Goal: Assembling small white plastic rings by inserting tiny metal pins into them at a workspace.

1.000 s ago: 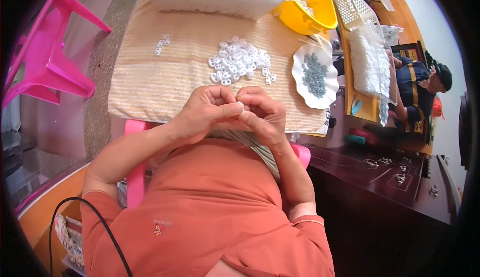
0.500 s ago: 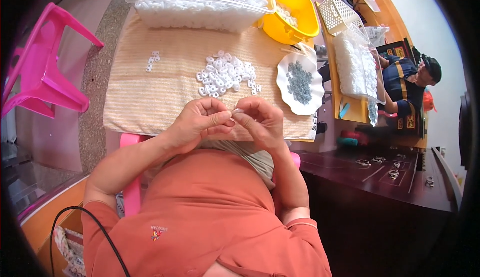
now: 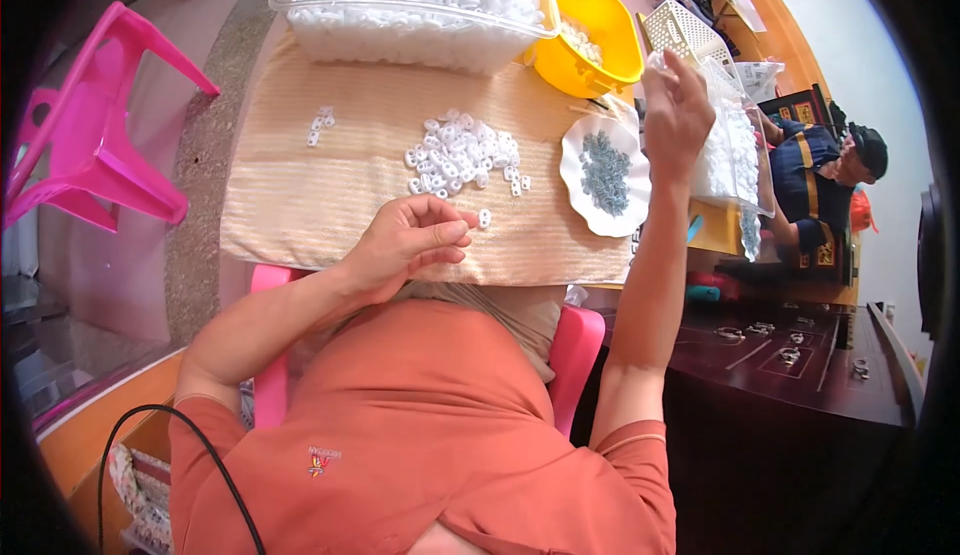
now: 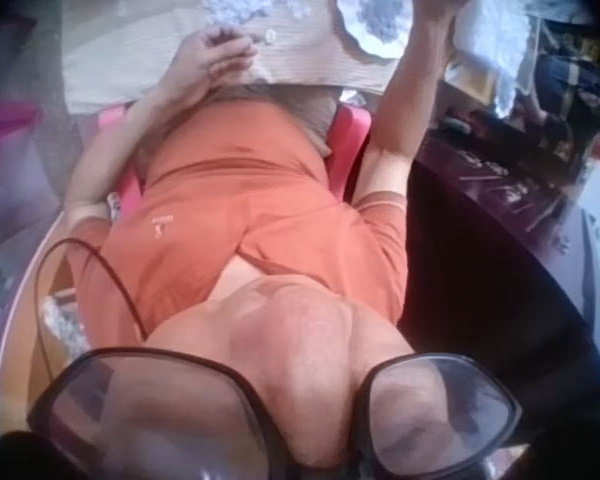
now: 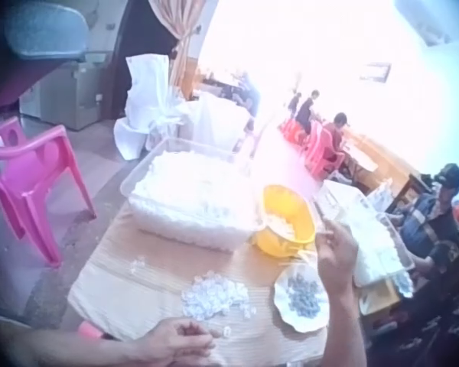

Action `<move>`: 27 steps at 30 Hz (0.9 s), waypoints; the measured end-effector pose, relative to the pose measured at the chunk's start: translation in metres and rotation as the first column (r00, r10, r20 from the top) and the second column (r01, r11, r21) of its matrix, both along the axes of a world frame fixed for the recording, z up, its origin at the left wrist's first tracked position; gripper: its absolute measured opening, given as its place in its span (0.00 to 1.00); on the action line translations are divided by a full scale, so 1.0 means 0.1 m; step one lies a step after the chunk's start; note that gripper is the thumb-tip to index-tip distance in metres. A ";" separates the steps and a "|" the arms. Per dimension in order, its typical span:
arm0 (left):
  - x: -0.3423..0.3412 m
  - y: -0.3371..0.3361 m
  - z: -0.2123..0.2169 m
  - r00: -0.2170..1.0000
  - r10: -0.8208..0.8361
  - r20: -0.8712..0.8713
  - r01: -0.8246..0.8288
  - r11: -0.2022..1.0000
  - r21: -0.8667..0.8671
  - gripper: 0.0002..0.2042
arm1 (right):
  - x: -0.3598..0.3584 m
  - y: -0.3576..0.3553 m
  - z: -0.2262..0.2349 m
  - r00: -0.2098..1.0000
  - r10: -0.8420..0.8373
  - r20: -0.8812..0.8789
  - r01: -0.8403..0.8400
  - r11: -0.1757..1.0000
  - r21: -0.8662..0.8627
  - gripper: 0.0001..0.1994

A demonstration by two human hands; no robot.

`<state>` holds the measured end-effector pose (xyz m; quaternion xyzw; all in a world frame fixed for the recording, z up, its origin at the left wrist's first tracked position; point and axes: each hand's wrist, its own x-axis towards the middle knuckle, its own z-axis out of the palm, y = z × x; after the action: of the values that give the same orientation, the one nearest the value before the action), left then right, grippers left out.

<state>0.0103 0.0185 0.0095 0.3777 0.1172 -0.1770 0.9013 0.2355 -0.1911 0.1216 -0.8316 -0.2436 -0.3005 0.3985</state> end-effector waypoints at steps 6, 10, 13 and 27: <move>0.04 0.05 0.00 0.986 0.088 0.139 -0.106 0.986 0.127 0.06 | -0.36 0.09 -0.35 0.849 0.375 -0.372 -0.433 0.897 -0.084 0.11; 0.03 0.07 -0.01 0.976 0.129 0.178 -0.161 0.970 0.181 0.03 | -0.91 0.17 -0.66 0.703 0.365 -0.611 -0.529 0.842 -0.105 0.08; 0.05 0.14 0.00 0.952 0.190 0.240 -0.260 0.916 0.307 0.04 | -1.08 0.14 -0.74 0.705 0.337 -0.624 -0.523 0.841 -0.137 0.08; 0.27 1.17 -0.02 0.919 0.038 0.392 -0.329 -0.473 0.818 0.09 | -1.32 -0.24 -0.88 0.726 0.362 -0.585 -0.434 0.901 0.019 0.07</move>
<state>0.0375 0.1357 0.0076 0.9412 0.1981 0.2049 0.1816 0.1032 -0.2149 0.0334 -0.8331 -0.3018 0.0725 0.4578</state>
